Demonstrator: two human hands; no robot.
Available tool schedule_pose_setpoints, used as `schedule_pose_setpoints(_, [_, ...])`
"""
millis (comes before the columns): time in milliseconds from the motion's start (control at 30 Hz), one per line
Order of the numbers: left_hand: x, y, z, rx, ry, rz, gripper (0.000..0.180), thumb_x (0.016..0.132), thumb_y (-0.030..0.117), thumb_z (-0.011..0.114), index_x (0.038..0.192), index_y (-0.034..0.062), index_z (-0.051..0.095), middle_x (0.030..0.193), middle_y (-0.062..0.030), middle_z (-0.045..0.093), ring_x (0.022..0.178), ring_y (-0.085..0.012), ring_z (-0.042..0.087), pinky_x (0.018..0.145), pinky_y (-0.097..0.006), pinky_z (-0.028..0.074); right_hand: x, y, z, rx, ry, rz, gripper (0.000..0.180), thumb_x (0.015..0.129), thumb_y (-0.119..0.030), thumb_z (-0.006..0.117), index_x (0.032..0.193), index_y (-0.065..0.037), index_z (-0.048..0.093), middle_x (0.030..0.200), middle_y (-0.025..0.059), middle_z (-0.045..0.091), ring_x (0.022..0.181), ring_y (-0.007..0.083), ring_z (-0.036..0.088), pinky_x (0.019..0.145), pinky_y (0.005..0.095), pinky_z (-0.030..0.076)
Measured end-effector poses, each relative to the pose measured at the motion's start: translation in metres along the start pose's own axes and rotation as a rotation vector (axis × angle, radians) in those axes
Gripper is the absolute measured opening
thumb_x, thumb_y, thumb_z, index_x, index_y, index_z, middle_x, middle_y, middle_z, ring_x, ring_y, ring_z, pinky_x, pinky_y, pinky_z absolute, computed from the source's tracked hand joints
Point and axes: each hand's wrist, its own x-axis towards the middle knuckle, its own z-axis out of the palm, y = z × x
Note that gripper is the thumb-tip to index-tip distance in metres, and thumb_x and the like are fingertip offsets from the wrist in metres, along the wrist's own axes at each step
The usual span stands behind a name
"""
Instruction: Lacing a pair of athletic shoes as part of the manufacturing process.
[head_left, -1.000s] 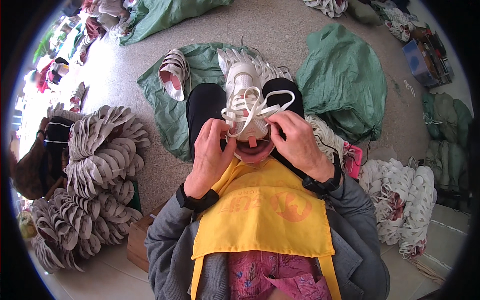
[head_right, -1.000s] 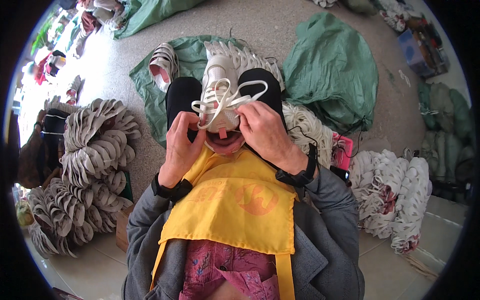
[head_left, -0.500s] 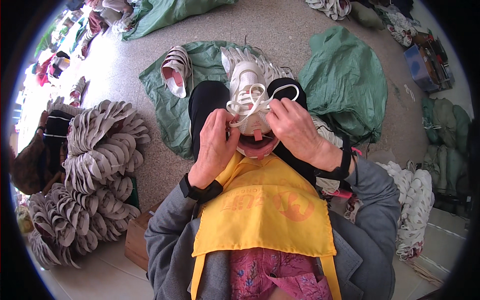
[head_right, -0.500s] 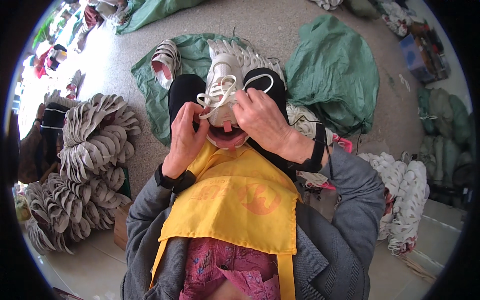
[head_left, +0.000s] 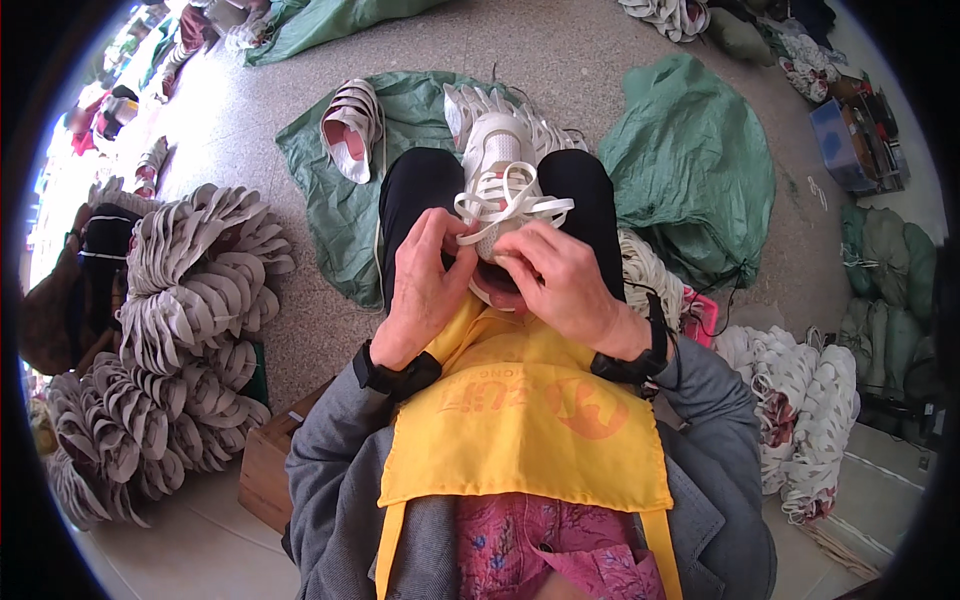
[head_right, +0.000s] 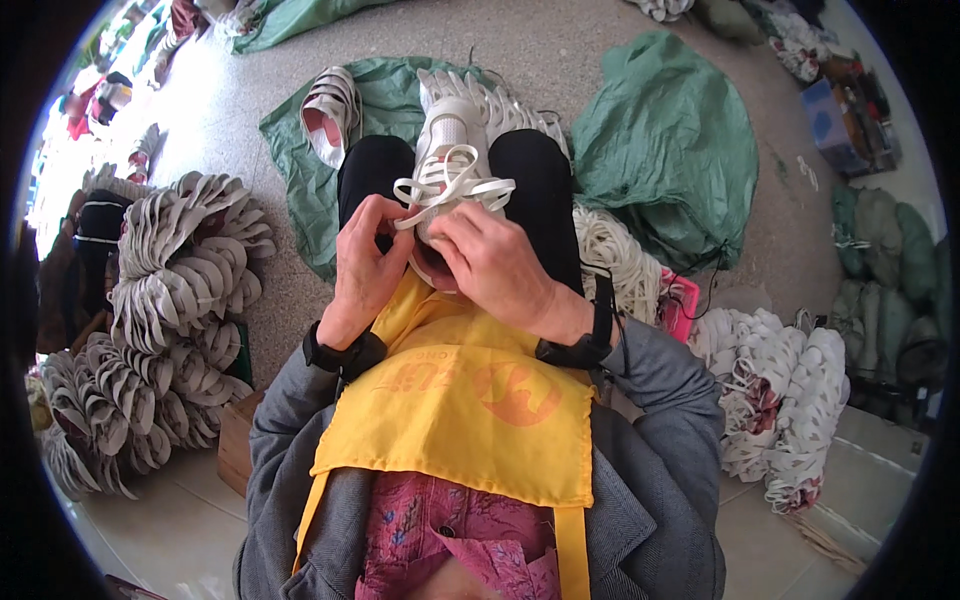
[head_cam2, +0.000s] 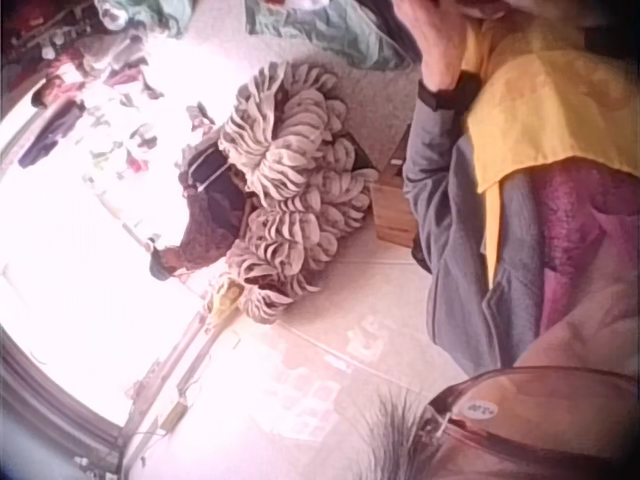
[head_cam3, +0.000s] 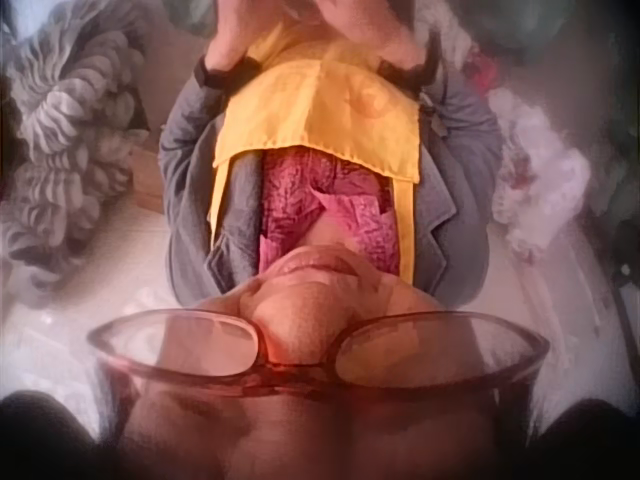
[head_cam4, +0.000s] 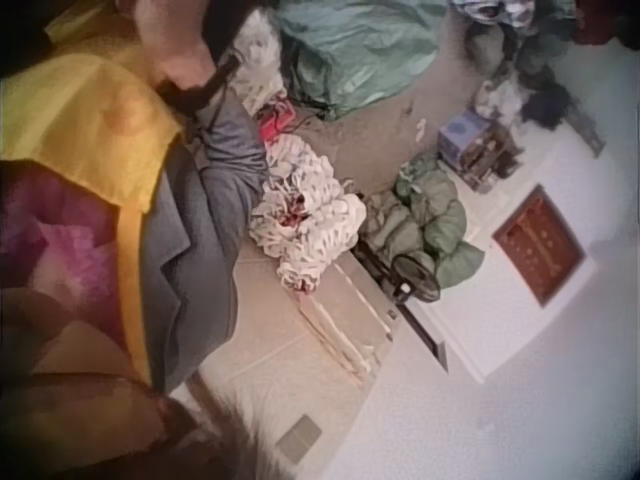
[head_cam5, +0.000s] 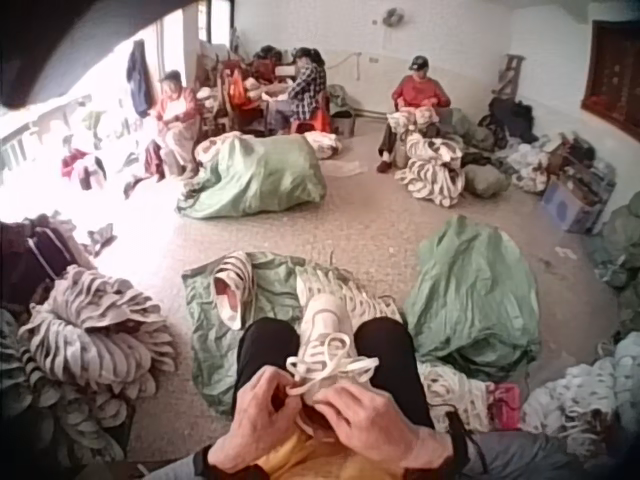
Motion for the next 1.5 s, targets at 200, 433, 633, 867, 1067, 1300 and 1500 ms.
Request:
schedule_pose_setpoints(200, [0.000, -0.003, 0.001, 0.002, 0.013, 0.001, 0.019, 0.084, -0.006, 0.066, 0.100, -0.0019, 0.057, 0.087, -0.0142, 0.058, 0.073, -0.0269, 0.061, 0.066, -0.037, 0.050, 0.017, 0.014, 0.024, -0.155, -0.003, -0.017, 0.010, 0.090, -0.011, 0.070, 0.095, -0.003, 0.066, 0.090, 0.0114, 0.062, 0.081, 0.0321, 0.068, 0.068, 0.0415, 0.055])
schedule_pose_setpoints(433, [0.003, -0.003, 0.002, -0.002, -0.004, 0.018, 0.017, 0.085, -0.006, 0.066, 0.098, -0.0014, 0.056, 0.085, -0.0135, 0.055, 0.070, -0.0272, 0.058, 0.063, -0.038, 0.048, 0.018, 0.010, 0.009, -0.245, -0.027, -0.116, 0.010, 0.088, -0.010, 0.070, 0.089, -0.003, 0.063, 0.086, 0.0103, 0.061, 0.072, 0.0313, 0.067, 0.063, 0.0400, 0.054])
schedule_pose_setpoints(633, [0.001, -0.004, 0.006, 0.004, 0.002, 0.035, 0.015, 0.088, -0.004, 0.066, 0.097, -0.0007, 0.055, 0.084, -0.0124, 0.051, 0.068, -0.0268, 0.056, 0.062, -0.038, 0.046, -0.029, -0.001, -0.047, -0.005, -0.131, 0.117, 0.010, 0.083, 0.002, 0.072, 0.079, -0.001, 0.064, 0.072, 0.0072, 0.054, 0.061, 0.0213, 0.058, 0.055, 0.0344, 0.043])
schedule_pose_setpoints(867, [0.004, 0.005, 0.006, 0.006, -0.008, -0.007, 0.014, 0.091, -0.002, 0.068, 0.095, -0.0009, 0.055, 0.085, -0.0094, 0.050, 0.069, -0.0206, 0.053, 0.063, -0.033, 0.046, -0.062, 0.029, -0.039, 0.488, -0.002, 0.545, 0.011, 0.097, -0.012, 0.072, 0.096, -0.001, 0.072, 0.082, -0.0022, 0.067, 0.063, 0.0015, 0.053, 0.054, 0.0215, 0.042])
schedule_pose_setpoints(1067, [0.005, 0.000, 0.001, -0.124, -0.043, -0.095, 0.008, 0.101, 0.002, 0.065, 0.100, -0.0003, 0.057, 0.092, -0.0015, 0.055, 0.082, -0.0080, 0.056, 0.075, -0.025, 0.050, -0.017, 0.055, -0.046, 0.428, 0.003, 0.698, 0.024, 0.102, -0.015, 0.066, 0.112, 0.007, 0.066, 0.086, 0.0056, 0.071, 0.058, 0.0083, 0.064, 0.046, 0.0242, 0.050])
schedule_pose_setpoints(1300, [0.007, 0.003, -0.003, -0.440, 0.014, -0.204, 0.007, 0.100, 0.002, 0.064, 0.098, -0.0007, 0.058, 0.090, -0.0005, 0.061, 0.080, -0.0061, 0.055, 0.075, -0.024, 0.047, -0.003, 0.072, -0.043, 0.569, -0.098, 0.775, 0.029, 0.099, -0.014, 0.071, 0.120, 0.004, 0.063, 0.094, 0.0073, 0.069, 0.060, 0.0058, 0.062, 0.047, 0.0216, 0.049])
schedule_pose_setpoints(1500, [0.007, -0.005, -0.010, -0.349, -0.020, -0.125, 0.005, 0.099, 0.001, 0.063, 0.097, -0.0009, 0.058, 0.088, -0.0006, 0.062, 0.079, -0.0057, 0.055, 0.074, -0.023, 0.046, -0.006, 0.071, -0.035, 0.646, -0.036, 0.746, 0.030, 0.096, -0.011, 0.073, 0.120, 0.002, 0.062, 0.096, 0.0053, 0.069, 0.062, 0.0036, 0.059, 0.049, 0.0197, 0.048])
